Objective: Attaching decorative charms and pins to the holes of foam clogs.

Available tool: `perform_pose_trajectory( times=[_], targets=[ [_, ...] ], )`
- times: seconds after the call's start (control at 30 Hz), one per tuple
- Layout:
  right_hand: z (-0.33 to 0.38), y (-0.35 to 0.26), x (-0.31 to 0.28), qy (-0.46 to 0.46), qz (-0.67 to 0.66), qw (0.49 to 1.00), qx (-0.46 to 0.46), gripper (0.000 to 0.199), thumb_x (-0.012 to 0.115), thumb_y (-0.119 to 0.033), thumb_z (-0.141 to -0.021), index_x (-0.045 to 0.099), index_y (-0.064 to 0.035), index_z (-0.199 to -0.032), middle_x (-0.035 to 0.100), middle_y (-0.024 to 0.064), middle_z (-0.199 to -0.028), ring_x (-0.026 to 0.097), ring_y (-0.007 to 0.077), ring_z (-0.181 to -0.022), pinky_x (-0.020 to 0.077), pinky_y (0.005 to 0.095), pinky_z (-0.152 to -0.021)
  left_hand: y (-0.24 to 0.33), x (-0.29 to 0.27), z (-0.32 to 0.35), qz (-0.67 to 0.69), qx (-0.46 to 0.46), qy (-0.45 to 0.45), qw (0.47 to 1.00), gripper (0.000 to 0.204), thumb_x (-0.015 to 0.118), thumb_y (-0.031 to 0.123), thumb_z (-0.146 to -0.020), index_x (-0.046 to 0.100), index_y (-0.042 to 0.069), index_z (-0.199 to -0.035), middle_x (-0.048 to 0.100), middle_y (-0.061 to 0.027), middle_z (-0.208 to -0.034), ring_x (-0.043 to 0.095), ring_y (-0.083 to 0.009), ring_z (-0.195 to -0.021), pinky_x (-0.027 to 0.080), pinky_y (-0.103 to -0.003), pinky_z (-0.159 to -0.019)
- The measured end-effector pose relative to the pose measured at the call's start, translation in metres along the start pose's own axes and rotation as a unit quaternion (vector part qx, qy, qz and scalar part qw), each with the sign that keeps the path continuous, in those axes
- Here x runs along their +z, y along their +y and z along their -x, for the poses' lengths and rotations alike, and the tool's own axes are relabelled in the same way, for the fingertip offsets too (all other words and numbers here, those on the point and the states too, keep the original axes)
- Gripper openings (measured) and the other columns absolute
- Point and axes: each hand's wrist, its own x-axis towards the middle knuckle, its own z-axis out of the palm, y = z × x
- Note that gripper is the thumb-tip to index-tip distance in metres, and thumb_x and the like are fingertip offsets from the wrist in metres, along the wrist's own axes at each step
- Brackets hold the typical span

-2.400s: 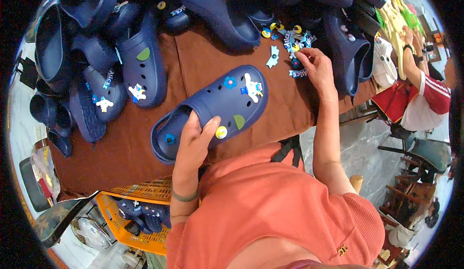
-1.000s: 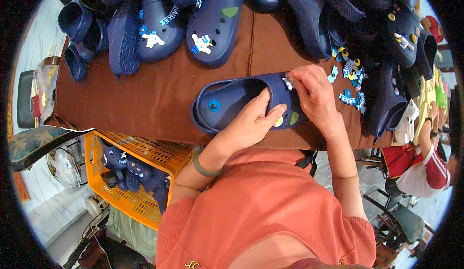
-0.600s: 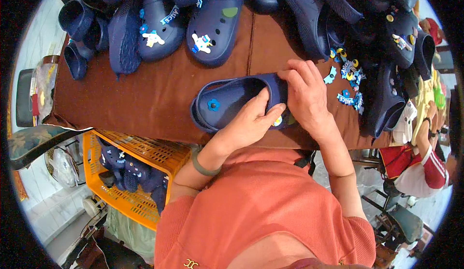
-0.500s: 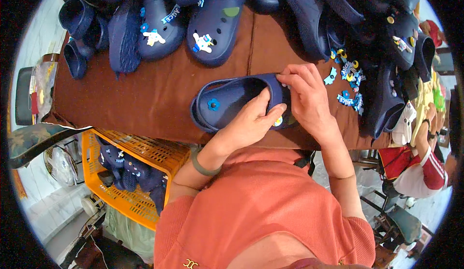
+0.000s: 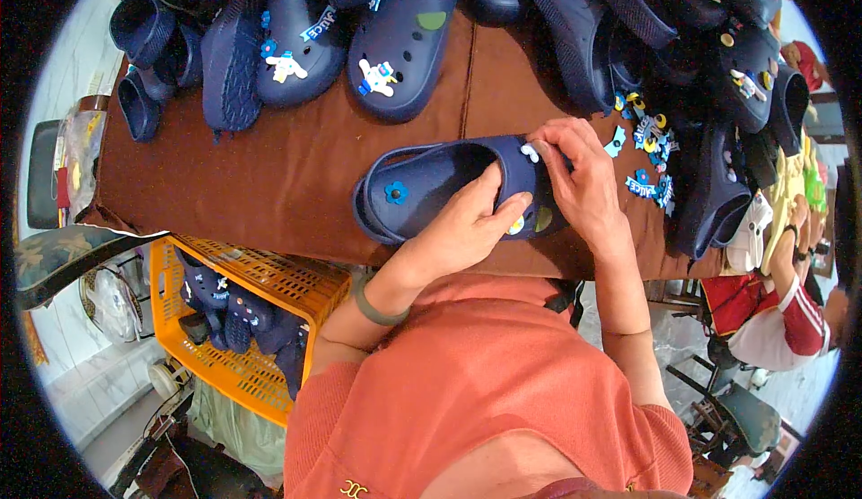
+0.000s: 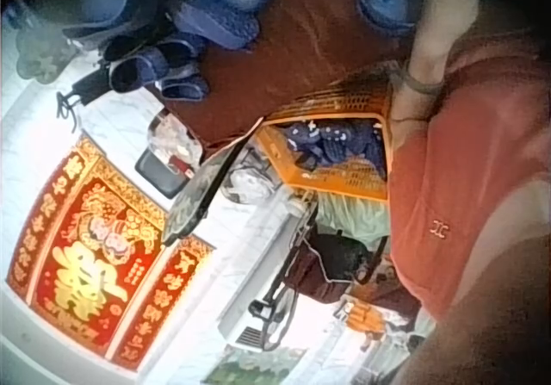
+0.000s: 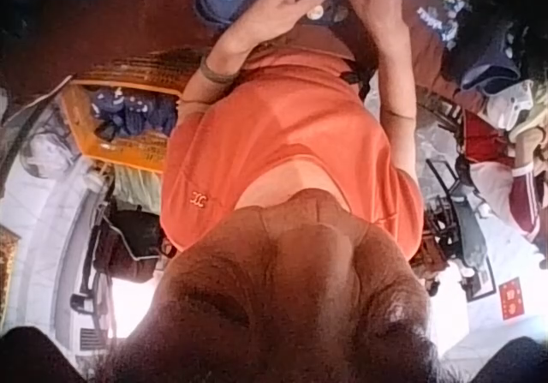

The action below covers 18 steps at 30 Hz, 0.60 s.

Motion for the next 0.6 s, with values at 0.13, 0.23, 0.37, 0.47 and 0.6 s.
perform_pose_trajectory(
  times=[0.13,0.23,0.37,0.47,0.6],
  targets=[
    [0.007,-0.007,-0.008,-0.026,0.025,0.999,-0.034,0.013,0.068,-0.003,-0.085,0.067,-0.0012,-0.097,0.064,0.013,-0.097,0.061,0.0327,-0.092,0.0497,0.0398,-0.081,-0.003,-0.001,0.001,-0.02,0.002,0.005,1.0,0.042,0.055,0.009,-0.099,0.042,-0.002,-0.137,0.059,-0.009,-0.116,0.056,-0.0125,-0.103,0.048,-0.031,-0.092],
    [0.009,-0.01,-0.007,-0.004,0.024,0.999,-0.04,0.015,0.07,-0.004,-0.083,0.068,-0.002,-0.098,0.064,0.0126,-0.097,0.062,0.0325,-0.09,0.0504,0.0392,-0.078,-0.007,0.001,0.0,-0.034,0.031,0.018,0.999,0.039,0.056,0.012,-0.099,0.043,-0.004,-0.132,0.062,-0.0153,-0.105,0.057,-0.0135,-0.091,0.05,-0.032,-0.081],
    [0.012,-0.012,-0.005,0.028,-0.009,1.0,-0.01,0.018,0.071,-0.004,-0.082,0.068,-0.0034,-0.1,0.064,0.0127,-0.098,0.063,0.0321,-0.089,0.0519,0.038,-0.075,-0.008,0.003,-0.001,-0.012,0.041,0.026,0.999,0.037,0.056,0.013,-0.099,0.045,-0.002,-0.13,0.062,-0.0154,-0.101,0.057,-0.0138,-0.088,0.05,-0.032,-0.078],
    [0.016,-0.016,-0.005,0.007,-0.007,1.0,0.015,0.02,0.072,-0.003,-0.082,0.068,-0.0041,-0.101,0.064,0.013,-0.097,0.064,0.0319,-0.088,0.0528,0.038,-0.075,-0.005,0.001,0.001,-0.03,0.009,0.011,0.999,0.041,0.055,0.01,-0.099,0.043,-0.002,-0.136,0.059,-0.0103,-0.114,0.056,-0.0132,-0.102,0.048,-0.031,-0.09],
    [0.021,-0.02,-0.01,-0.002,0.014,1.0,0.026,0.022,0.073,0.0,-0.08,0.069,-0.0032,-0.102,0.065,0.0133,-0.097,0.066,0.0302,-0.087,0.0534,0.0366,-0.075,0.0,-0.002,0.001,-0.069,-0.002,-0.004,0.998,0.044,0.055,0.009,-0.099,0.041,-0.002,-0.139,0.058,-0.0085,-0.122,0.055,-0.0126,-0.111,0.047,-0.03,-0.097]
  ],
)
